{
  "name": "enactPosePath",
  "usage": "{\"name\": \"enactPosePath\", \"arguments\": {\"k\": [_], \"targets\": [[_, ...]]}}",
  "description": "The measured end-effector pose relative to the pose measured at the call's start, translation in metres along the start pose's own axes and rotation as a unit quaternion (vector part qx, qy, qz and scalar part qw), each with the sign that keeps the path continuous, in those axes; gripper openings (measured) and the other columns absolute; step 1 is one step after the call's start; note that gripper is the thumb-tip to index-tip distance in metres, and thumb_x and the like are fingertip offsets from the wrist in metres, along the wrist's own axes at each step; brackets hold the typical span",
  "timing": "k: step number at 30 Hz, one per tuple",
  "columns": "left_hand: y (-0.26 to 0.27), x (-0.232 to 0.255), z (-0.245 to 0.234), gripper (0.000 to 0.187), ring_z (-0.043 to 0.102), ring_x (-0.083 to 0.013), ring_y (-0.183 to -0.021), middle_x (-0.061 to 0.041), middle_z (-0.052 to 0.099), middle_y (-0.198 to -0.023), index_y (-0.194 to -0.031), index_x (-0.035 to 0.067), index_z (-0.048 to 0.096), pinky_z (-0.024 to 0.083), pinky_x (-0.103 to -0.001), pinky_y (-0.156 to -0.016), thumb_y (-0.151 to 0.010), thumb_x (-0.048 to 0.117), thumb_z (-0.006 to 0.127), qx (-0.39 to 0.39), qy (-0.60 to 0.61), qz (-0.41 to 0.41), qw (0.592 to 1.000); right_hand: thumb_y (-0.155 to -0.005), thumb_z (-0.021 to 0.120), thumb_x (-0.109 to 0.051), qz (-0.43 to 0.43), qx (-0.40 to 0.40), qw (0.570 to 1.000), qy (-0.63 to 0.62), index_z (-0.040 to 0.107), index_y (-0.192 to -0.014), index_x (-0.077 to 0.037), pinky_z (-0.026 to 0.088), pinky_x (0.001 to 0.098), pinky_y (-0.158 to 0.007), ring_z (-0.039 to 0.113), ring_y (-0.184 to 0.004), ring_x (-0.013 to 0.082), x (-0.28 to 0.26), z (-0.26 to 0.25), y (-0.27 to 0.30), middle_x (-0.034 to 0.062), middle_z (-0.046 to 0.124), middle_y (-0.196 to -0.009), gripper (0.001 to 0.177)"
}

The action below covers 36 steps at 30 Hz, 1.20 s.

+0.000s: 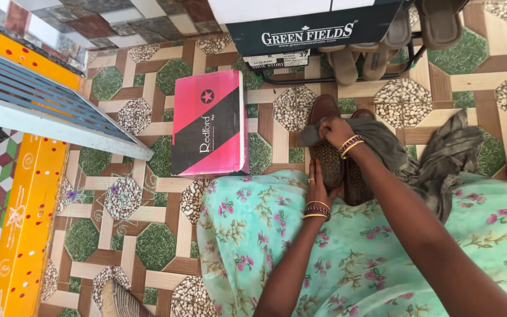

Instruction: The person sits on the floor and wipes a pair of brown leather shoes with a dark cloth. They alternate between the left and right shoe, rubbing the uppers and sides repeatedly. Shoe boxes and other footwear are visible nearby.

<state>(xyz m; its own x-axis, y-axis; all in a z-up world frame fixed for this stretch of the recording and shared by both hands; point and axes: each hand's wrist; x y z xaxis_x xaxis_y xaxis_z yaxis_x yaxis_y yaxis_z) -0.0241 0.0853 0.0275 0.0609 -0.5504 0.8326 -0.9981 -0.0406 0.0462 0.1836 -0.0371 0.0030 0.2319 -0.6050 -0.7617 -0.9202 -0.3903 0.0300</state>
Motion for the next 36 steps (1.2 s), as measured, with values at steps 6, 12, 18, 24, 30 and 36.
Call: {"name": "enactPosePath", "arguments": {"k": [6, 12, 18, 24, 30, 36], "targets": [[-0.003, 0.000, 0.001, 0.121, 0.026, -0.0411, -0.153, -0.021, 0.011, -0.171, -0.164, 0.009, 0.008, 0.038, -0.045, -0.118, -0.074, 0.018, 0.089, -0.017, -0.020, -0.025, 0.999, -0.098, 0.056, -0.015, 0.051, -0.063, 0.971, -0.226, 0.055, -0.072, -0.001, 0.040, 0.0326, -0.071, 0.048, -0.071, 0.0172, 0.048, -0.029, 0.045, 0.0064, 0.052, -0.071, 0.029], [-0.001, 0.004, -0.002, 0.121, 0.024, -0.0412, -0.153, -0.022, 0.010, -0.170, -0.164, 0.008, 0.009, 0.036, -0.047, -0.120, -0.074, 0.018, 0.090, 0.008, -0.024, 0.013, 1.000, -0.084, 0.049, -0.011, 0.119, 0.198, 0.808, -0.541, 0.069, -0.096, -0.007, 0.048, 0.0280, -0.082, 0.060, -0.088, 0.0153, 0.072, -0.095, 0.170, 0.0028, 0.065, -0.093, 0.024], [0.008, 0.003, 0.020, 0.074, 0.038, -0.0382, -0.150, -0.020, 0.038, -0.163, -0.156, 0.005, 0.043, 0.037, -0.046, -0.123, -0.090, 0.008, 0.078, 0.133, 0.004, 0.123, 0.983, -0.101, 0.057, -0.006, -0.056, 0.312, 0.679, -0.662, 0.062, -0.104, 0.001, 0.052, 0.0318, -0.098, 0.060, -0.095, 0.0205, 0.060, -0.190, 0.258, 0.0097, 0.064, -0.104, 0.009], [-0.077, -0.022, 0.082, 0.057, 0.058, -0.0276, -0.135, -0.012, 0.063, -0.143, -0.148, 0.002, 0.051, 0.044, -0.035, -0.113, -0.098, 0.022, 0.069, 0.070, 0.527, -0.106, 0.840, -0.111, 0.055, -0.016, -0.225, 0.262, 0.715, -0.608, 0.059, -0.118, -0.004, 0.051, 0.0287, -0.094, 0.062, -0.100, 0.0175, -0.004, -0.258, 0.287, 0.0094, 0.064, -0.111, 0.015], [-0.153, -0.028, 0.082, 0.052, 0.060, -0.0278, -0.109, -0.015, 0.062, -0.126, -0.132, 0.012, 0.059, 0.051, -0.042, -0.102, -0.089, 0.038, 0.071, 0.105, 0.739, -0.293, 0.598, -0.112, 0.045, -0.028, 0.154, 0.227, 0.757, -0.593, 0.061, -0.127, 0.002, 0.055, 0.0390, -0.089, 0.066, -0.102, 0.0267, 0.034, -0.134, 0.273, 0.0174, 0.068, -0.118, 0.037], [-0.185, -0.029, 0.073, 0.042, 0.060, -0.0228, -0.092, -0.006, 0.063, -0.098, -0.114, 0.011, 0.062, 0.051, -0.041, -0.095, -0.094, 0.047, 0.070, 0.115, 0.825, -0.259, 0.489, -0.109, 0.045, -0.023, 0.187, 0.295, 0.720, -0.600, 0.064, -0.123, 0.002, 0.058, 0.0404, -0.086, 0.069, -0.101, 0.0259, 0.063, -0.101, 0.266, 0.0154, 0.070, -0.116, 0.033]]}}
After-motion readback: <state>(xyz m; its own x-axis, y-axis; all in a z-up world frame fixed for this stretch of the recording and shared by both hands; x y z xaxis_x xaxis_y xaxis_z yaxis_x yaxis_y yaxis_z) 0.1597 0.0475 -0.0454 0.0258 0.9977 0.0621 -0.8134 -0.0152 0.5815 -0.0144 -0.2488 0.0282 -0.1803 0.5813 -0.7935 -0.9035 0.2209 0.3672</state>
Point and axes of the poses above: each hand's wrist, its own y-axis away from the middle knuckle, its own z-axis out of the palm, x = y × z
